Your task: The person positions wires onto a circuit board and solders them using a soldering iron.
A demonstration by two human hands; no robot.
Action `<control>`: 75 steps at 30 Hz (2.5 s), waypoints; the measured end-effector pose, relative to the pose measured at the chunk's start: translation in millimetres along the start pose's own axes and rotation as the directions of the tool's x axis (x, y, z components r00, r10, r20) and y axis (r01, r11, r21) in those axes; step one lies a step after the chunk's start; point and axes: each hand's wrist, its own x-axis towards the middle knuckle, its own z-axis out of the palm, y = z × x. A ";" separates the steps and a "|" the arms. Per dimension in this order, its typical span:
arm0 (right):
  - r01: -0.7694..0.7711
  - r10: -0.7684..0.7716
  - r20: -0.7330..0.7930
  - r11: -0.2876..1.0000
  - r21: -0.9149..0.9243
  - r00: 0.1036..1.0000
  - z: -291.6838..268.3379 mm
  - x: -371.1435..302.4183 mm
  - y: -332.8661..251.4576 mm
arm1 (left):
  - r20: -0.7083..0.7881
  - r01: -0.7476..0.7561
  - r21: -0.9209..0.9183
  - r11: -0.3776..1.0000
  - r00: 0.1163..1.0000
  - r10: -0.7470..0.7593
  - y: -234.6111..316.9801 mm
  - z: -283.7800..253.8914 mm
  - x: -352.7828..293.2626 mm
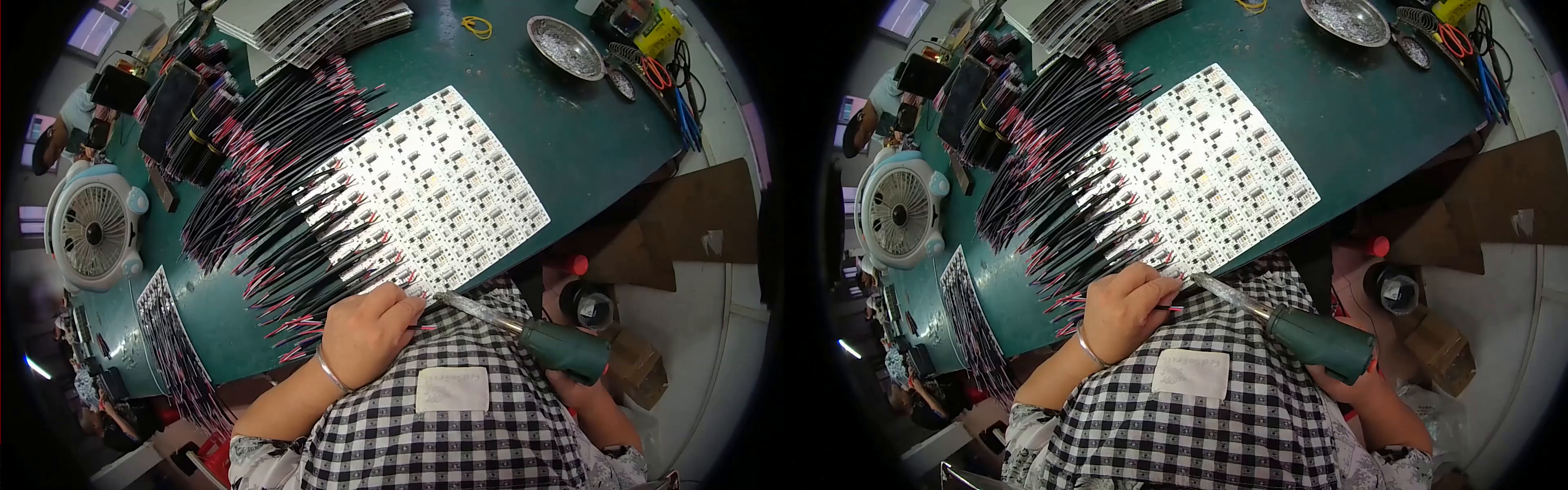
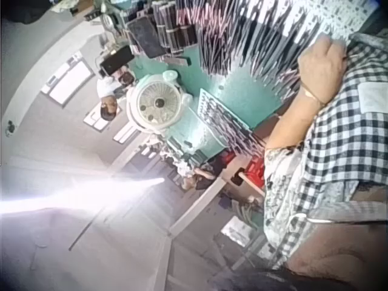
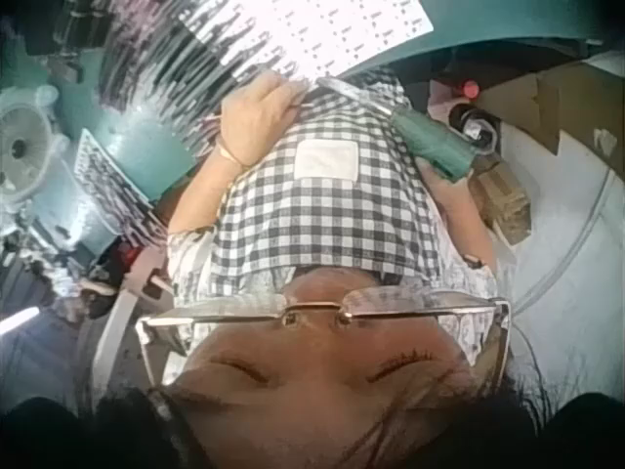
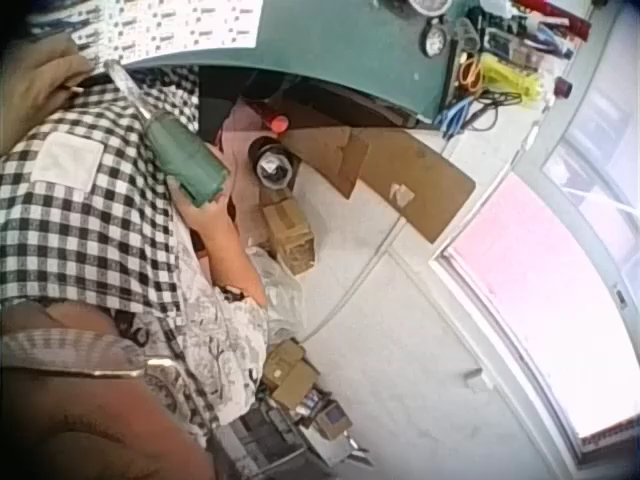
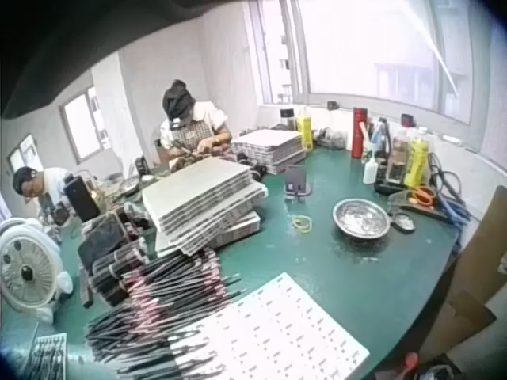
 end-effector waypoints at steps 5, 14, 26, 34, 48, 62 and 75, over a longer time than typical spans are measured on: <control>-0.009 0.008 -0.015 1.000 -0.028 1.000 0.9 -2.8 1.7 | -0.007 -0.010 -0.008 1.000 1.000 0.010 -0.1 1.9 -0.7; -0.048 0.046 -0.111 0.999 -0.010 0.993 3.1 -24.3 21.7 | 0.026 -0.033 0.006 0.999 0.999 0.033 -1.9 -1.7 4.0; -0.029 0.357 -0.353 0.738 0.674 0.865 3.7 15.4 15.8 | 0.115 0.020 0.016 1.000 0.993 -0.022 4.0 -30.3 5.2; 0.048 0.260 -0.385 0.773 0.633 0.885 4.4 36.8 14.4 | -0.231 0.136 0.550 0.824 0.973 -0.007 -59.2 -104.8 108.8; -0.045 0.276 -0.372 0.850 0.525 0.886 4.7 53.8 13.5 | -0.348 0.595 0.231 0.770 0.790 -0.506 -185.6 -144.6 -3.7; -0.060 0.273 -0.315 0.834 0.549 0.909 9.4 59.5 5.8 | -0.741 0.387 -0.284 0.877 0.492 -0.457 -177.7 -146.9 -32.2; -0.043 0.270 -0.251 0.755 0.654 0.929 -5.8 106.7 -7.0 | -0.822 -0.064 -0.569 0.820 0.055 -0.567 -169.8 -92.3 -89.2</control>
